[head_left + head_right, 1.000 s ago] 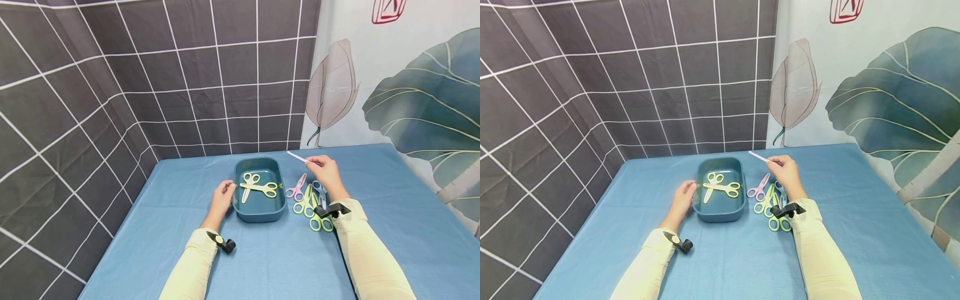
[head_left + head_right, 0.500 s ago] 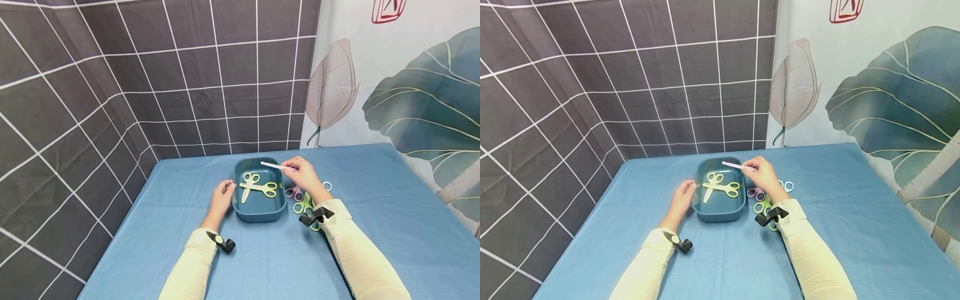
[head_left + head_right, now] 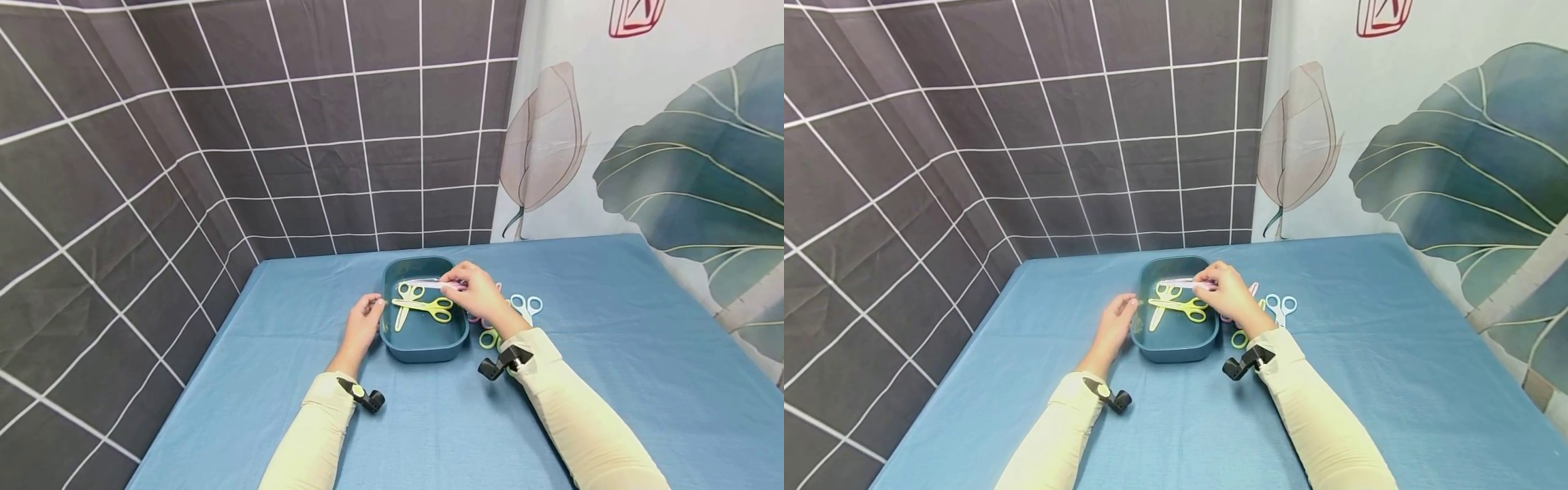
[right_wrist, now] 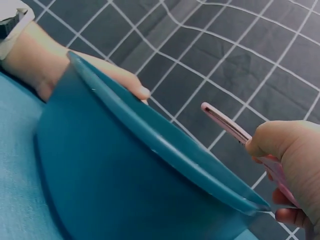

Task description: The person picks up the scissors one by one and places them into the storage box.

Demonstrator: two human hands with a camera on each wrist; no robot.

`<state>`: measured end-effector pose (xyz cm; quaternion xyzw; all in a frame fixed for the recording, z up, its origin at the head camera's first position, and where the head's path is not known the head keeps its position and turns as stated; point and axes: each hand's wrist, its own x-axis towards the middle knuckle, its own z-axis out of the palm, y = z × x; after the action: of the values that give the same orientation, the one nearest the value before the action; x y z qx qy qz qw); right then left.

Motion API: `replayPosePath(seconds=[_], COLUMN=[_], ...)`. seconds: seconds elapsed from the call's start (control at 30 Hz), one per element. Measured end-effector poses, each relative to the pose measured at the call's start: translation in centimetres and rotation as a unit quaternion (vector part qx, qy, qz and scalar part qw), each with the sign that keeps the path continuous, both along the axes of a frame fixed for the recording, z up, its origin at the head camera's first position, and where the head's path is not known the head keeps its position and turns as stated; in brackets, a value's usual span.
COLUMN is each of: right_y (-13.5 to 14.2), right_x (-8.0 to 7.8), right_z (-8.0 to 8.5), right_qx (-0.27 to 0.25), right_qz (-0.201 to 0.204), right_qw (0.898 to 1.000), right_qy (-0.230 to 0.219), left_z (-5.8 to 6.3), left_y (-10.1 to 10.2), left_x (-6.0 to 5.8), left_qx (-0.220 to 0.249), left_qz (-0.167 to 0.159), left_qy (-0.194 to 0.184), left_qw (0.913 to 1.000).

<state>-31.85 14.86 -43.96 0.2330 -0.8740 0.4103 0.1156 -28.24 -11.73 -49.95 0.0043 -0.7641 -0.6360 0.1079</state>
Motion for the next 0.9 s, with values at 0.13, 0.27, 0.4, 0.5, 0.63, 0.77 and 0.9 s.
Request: replayPosePath(seconds=[0.13,0.27,0.4,0.5,0.63,0.77,0.9], right_y=[-0.3,0.0,0.5,1.0,1.7,2.5,3.6], right_x=[0.1,0.1,0.0,-0.1,-0.2,-0.3,-0.4], right_z=[0.0,0.2,0.3,0.5,0.8,1.1,1.3], right_qx=[-0.011,-0.035,-0.056,-0.07,-0.084,-0.093,-0.106], right_qz=[0.006,-0.001,-0.009,-0.016,-0.031,-0.048,-0.058], right_qw=[1.0,0.999,0.998,0.997,0.995,0.994,0.992], right_qy=[0.012,0.031,0.032,0.032,0.034,0.04,0.042], left_z=[-0.1,-0.1,-0.1,-0.1,-0.2,-0.2,-0.2], left_y=[0.0,0.0,0.0,0.0,0.0,-0.1,0.0], left_x=[-0.1,-0.1,0.0,0.0,0.0,-0.1,-0.1], left_qx=[-0.002,-0.004,-0.003,0.002,0.003,-0.001,-0.005], left_qz=[0.0,0.0,0.001,0.0,-0.001,0.001,0.003], left_qy=[-0.003,0.0,0.005,0.007,0.006,-0.002,-0.007], left_qw=[1.0,1.0,1.0,1.0,1.0,1.0,1.0])
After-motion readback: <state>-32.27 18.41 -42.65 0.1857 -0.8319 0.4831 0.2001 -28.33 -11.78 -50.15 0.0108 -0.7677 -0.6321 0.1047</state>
